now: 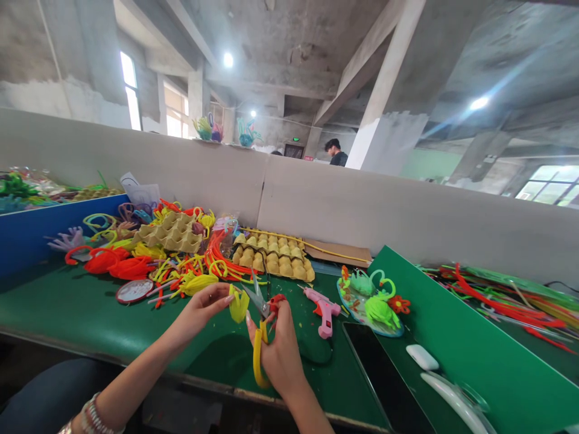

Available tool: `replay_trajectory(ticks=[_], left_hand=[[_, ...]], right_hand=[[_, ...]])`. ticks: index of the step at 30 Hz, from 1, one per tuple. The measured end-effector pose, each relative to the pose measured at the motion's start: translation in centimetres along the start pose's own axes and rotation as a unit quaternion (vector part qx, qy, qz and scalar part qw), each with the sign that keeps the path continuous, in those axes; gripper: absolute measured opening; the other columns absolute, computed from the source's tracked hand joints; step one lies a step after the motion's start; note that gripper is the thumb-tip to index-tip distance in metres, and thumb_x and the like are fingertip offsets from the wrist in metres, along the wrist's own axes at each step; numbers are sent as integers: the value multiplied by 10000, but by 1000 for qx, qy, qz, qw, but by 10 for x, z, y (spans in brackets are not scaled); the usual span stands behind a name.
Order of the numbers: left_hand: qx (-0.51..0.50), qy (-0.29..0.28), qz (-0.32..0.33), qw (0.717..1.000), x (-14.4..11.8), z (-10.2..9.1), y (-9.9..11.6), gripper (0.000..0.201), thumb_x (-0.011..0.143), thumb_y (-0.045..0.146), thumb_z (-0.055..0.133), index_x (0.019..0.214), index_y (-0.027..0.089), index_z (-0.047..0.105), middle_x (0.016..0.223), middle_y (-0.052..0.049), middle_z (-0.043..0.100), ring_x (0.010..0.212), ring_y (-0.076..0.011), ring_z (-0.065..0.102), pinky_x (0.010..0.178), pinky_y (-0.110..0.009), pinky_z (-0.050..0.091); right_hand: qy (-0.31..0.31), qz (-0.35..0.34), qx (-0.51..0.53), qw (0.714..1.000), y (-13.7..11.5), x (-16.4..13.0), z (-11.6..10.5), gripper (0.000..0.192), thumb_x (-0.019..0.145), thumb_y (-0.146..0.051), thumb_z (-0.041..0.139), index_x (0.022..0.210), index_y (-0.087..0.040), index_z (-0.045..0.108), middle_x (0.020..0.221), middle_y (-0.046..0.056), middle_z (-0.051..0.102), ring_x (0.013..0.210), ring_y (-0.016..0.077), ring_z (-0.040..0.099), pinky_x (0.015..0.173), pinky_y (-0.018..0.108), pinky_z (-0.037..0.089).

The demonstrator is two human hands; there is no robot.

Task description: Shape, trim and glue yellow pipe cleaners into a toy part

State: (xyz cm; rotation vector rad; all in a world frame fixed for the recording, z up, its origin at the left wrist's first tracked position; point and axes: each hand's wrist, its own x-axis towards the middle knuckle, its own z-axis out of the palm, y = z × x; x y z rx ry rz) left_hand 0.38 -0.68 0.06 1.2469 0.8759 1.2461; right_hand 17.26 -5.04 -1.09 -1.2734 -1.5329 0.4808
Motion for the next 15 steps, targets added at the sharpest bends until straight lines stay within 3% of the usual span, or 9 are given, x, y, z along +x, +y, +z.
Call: replay_trajectory(ticks=[5,15], left_hand=[[-7,28,24,999,1,-3,6,291,597,373,745,789,169,665,796,-29,684,803,-180,611,744,-267,462],[-40,50,50,997,1,-6,7,300,589,359,756,795,178,634,739,-10,699,751,-151,631,704,-240,476]], right_hand=[[-10,-70,-132,989,15,-2,1,252,800,-400,528,918,-211,411,826,25,491,725,177,508,653,317,455],[-65,-65,-234,968,16,-5,7,170,816,-357,461,903,-224,402,859,41,532,805,217,576,648,330,471]])
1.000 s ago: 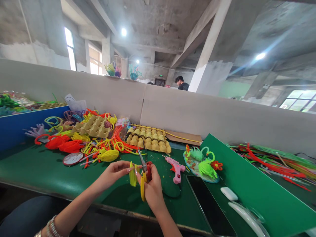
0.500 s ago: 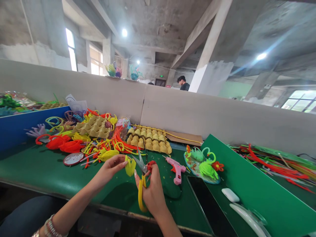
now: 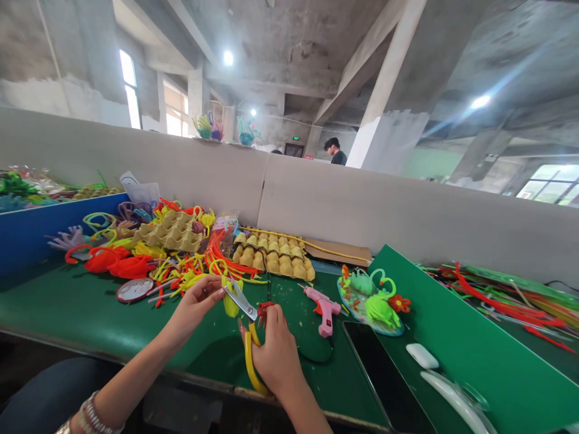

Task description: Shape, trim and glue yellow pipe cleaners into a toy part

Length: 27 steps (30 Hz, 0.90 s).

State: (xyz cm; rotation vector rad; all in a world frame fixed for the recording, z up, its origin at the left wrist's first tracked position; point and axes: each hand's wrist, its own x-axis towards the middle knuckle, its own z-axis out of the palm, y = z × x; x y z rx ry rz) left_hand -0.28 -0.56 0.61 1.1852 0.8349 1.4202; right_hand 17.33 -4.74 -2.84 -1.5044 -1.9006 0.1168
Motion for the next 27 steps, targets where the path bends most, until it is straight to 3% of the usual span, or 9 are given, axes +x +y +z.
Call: replay_trajectory(ticks=[9,16,22,27], left_hand=[[0,32,-25,999,3,-1,-2,352,494,394,797,706,154,651,718,-40,720,678,-169,657,660,-268,511],[14,64,-48,997,1,-2,2,362,464,389,806,708,154,680,697,-15,707,620,-159,641,629,-271,511],[-2,63,-85,994,0,0,2,347,430,361,826,700,173,717,616,0,699,548,-144,612,620,-285,517],[-35,64,-111,991,0,1,-1,325,428,335,836,700,187,738,659,-8,724,606,-158,631,659,-297,527]], right_hand=[[8,-8,-70,997,4,1,3,130,812,-345,457,827,-230,398,785,13,516,705,195,571,559,286,420],[3,-3,-82,997,6,3,-3,176,800,-382,489,853,-226,426,817,22,535,760,210,581,548,276,403],[-3,-8,-62,998,3,2,-2,134,799,-340,470,848,-224,421,813,22,548,720,193,585,555,275,411],[0,0,-79,997,1,1,1,137,813,-348,460,847,-221,423,813,25,543,729,199,586,546,277,405]])
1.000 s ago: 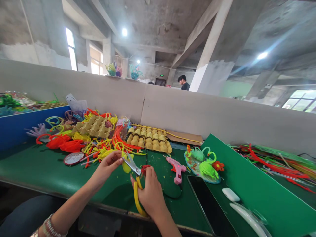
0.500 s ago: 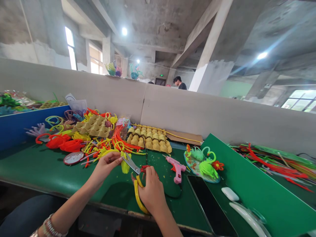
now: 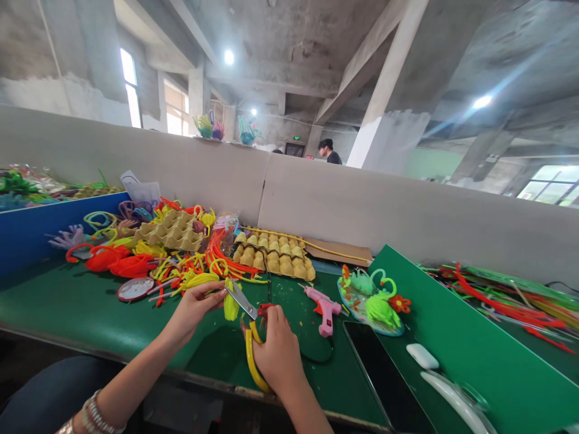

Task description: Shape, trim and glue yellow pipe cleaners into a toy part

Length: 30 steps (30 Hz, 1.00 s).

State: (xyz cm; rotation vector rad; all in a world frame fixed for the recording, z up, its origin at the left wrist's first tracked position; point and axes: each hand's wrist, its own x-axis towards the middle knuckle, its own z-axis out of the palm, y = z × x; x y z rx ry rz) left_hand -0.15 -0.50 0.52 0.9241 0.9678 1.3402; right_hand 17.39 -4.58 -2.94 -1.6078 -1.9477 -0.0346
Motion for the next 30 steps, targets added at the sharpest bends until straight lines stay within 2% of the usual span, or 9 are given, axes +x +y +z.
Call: replay_trajectory(ticks=[5,9,17,24,30], left_hand=[[11,6,13,1000,-1,0,-4,307,452,314,821,718,180,750,648,-14,724,609,-155,623,647,-279,511],[23,21,23,999,-1,0,-5,295,468,314,801,721,171,752,708,-36,733,665,-180,637,640,-279,507],[5,8,23,1000,3,0,-9,344,444,337,813,727,157,739,708,-32,717,642,-173,637,673,-304,518],[-14,9,29,999,0,3,-11,369,444,368,824,721,150,717,724,-21,698,649,-146,621,683,-277,513],[-13,10,37,999,-1,4,-13,386,459,391,820,739,147,714,752,-34,697,673,-156,626,696,-290,520]], right_hand=[[20,3,-33,999,3,0,4,218,801,-409,515,857,-214,433,836,40,542,788,225,586,569,289,417],[35,-6,-33,999,4,0,5,203,793,-389,522,860,-212,447,825,39,539,772,221,579,559,288,415],[7,-4,6,1000,1,0,4,161,811,-363,487,869,-217,454,820,28,549,761,209,594,572,278,405],[-66,33,91,993,0,-1,4,101,810,-320,466,861,-233,465,853,14,579,754,195,613,610,271,419],[-57,43,117,991,0,-1,3,94,782,-320,505,810,-231,501,793,8,618,687,180,611,560,247,402]])
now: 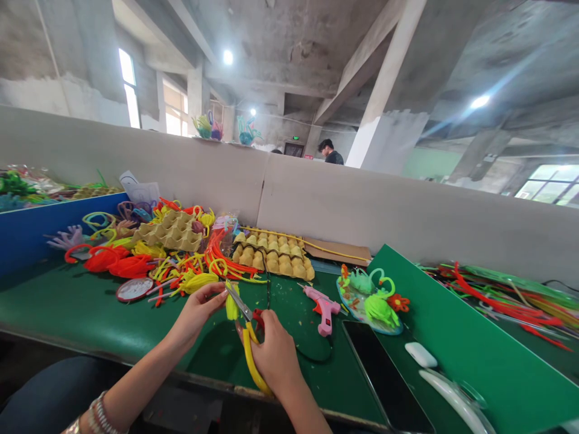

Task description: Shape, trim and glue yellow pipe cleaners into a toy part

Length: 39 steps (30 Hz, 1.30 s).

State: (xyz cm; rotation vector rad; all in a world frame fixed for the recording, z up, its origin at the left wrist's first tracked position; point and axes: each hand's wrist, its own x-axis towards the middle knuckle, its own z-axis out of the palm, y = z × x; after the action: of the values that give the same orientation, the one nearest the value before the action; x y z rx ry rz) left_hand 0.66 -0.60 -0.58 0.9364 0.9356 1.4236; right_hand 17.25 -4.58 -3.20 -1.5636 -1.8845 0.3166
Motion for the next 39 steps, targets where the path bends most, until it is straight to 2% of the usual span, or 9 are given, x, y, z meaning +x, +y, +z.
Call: replay_trajectory(ticks=[12,23,39], left_hand=[[-2,-8,-3,1000,-1,1,2,378,473,385,815,751,151,712,768,-23,694,693,-154,627,713,-291,519],[-16,-7,-11,1000,-3,3,2,366,450,357,828,720,144,702,738,-6,672,660,-131,610,694,-272,519],[-27,-23,-4,999,0,0,-2,345,484,345,821,748,152,713,760,-3,669,682,-116,601,673,-228,513]], right_hand=[[-8,9,-14,1000,-4,2,-4,188,781,-365,510,673,-238,424,643,-25,560,559,153,531,498,235,353],[-26,12,-10,1000,-3,1,-5,145,789,-360,499,738,-235,448,733,2,600,642,174,576,541,243,378],[-58,37,60,996,-3,2,-3,209,761,-357,509,659,-236,372,658,-26,529,593,146,474,536,226,328]])
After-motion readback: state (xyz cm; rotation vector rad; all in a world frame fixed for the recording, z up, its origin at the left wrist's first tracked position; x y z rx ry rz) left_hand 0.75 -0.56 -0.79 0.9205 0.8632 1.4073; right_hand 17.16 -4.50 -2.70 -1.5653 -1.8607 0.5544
